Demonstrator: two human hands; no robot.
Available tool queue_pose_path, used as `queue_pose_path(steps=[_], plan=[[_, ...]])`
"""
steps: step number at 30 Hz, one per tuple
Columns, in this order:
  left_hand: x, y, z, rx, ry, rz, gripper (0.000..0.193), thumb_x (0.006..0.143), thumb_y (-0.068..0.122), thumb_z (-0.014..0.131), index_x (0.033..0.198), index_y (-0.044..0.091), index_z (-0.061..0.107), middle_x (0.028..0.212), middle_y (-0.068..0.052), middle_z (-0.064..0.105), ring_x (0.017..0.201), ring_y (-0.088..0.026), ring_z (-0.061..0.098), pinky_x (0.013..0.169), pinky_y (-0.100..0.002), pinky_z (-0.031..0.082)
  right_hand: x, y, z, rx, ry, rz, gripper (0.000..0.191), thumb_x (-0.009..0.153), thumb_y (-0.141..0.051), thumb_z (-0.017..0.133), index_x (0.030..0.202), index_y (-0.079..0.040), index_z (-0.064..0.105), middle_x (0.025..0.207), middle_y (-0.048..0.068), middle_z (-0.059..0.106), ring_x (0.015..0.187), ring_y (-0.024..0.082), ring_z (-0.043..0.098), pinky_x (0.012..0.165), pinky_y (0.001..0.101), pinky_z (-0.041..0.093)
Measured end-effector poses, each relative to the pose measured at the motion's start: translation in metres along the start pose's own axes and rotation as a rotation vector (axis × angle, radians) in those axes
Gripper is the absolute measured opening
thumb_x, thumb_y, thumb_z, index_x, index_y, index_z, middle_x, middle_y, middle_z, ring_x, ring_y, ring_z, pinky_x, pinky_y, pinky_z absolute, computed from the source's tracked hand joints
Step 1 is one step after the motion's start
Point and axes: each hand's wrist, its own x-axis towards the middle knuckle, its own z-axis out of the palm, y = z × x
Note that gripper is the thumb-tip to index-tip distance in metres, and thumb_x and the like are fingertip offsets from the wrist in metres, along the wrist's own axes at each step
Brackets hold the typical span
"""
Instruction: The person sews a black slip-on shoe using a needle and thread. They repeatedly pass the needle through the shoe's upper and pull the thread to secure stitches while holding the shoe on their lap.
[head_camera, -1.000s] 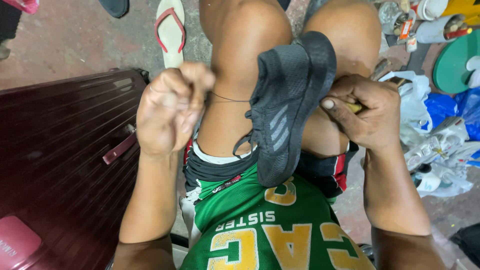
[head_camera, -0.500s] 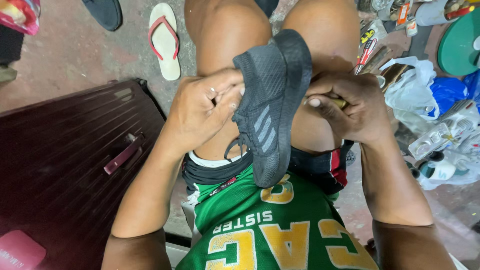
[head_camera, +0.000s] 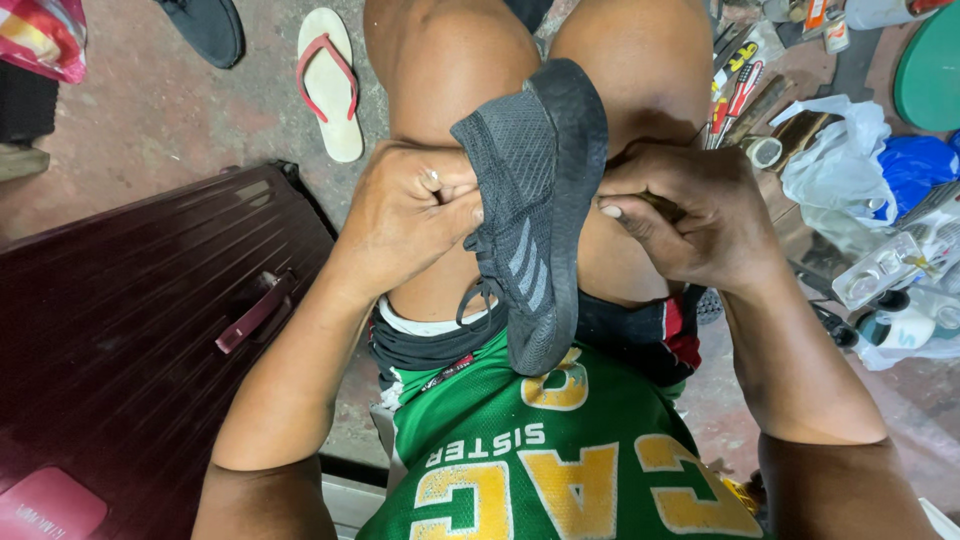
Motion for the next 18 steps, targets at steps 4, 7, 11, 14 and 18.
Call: queue_pose_path(steps=[4,7,11,14,18], plan=[[0.0,-0.001,0.001,0.023,0.011,-0.003,0.004,0.087,0.0,0.065,0.087,-0.001,0.068,0.059,-0.001,0.048,0.055,-0.004,0.044,0.052,-0.026,0.04,0.0,-0.002,0.0,-0.059,0.009,-0.033,0.006,0.097,-0.005,0.076,0.1,-0.002,0.071,0.09,0.008,0.072,0.072,0.014,0.067,0.062,0.0276,0.05],[0.001,-0.003,0.003,0.051,0.024,-0.014,0.015,0.085,0.001,0.066,0.075,-0.002,0.056,0.058,-0.003,0.043,0.054,-0.007,0.041,0.051,-0.028,0.037,-0.001,0.0,0.001,-0.075,0.018,-0.048,0.007,0.097,-0.006,0.076,0.098,-0.003,0.07,0.088,0.008,0.071,0.07,0.015,0.066,0.06,0.0274,0.05],[0.003,-0.003,0.004,0.131,0.07,0.034,0.026,0.083,0.001,0.068,0.067,-0.002,0.047,0.057,-0.007,0.042,0.049,-0.013,0.042,0.049,-0.032,0.036,-0.003,0.004,0.005,-0.089,0.043,-0.11,0.01,0.101,-0.007,0.075,0.099,-0.003,0.067,0.087,0.008,0.07,0.067,0.016,0.066,0.06,0.0286,0.05],[0.004,0.0,0.003,0.224,0.102,0.09,0.023,0.081,0.002,0.068,0.068,-0.001,0.05,0.06,-0.012,0.05,0.049,-0.02,0.052,0.05,-0.034,0.041,-0.002,0.001,0.008,-0.182,0.045,-0.13,0.01,0.101,-0.009,0.074,0.098,-0.004,0.066,0.084,0.009,0.069,0.069,0.02,0.068,0.062,0.0326,0.052],[0.004,0.008,-0.004,0.266,0.036,0.09,0.023,0.087,0.002,0.068,0.075,-0.003,0.048,0.064,-0.017,0.044,0.053,-0.031,0.047,0.055,-0.038,0.04,-0.002,-0.019,0.007,-0.478,0.037,-0.097,0.011,0.099,-0.01,0.072,0.104,-0.002,0.066,0.087,0.016,0.069,0.075,0.029,0.069,0.065,0.041,0.053]])
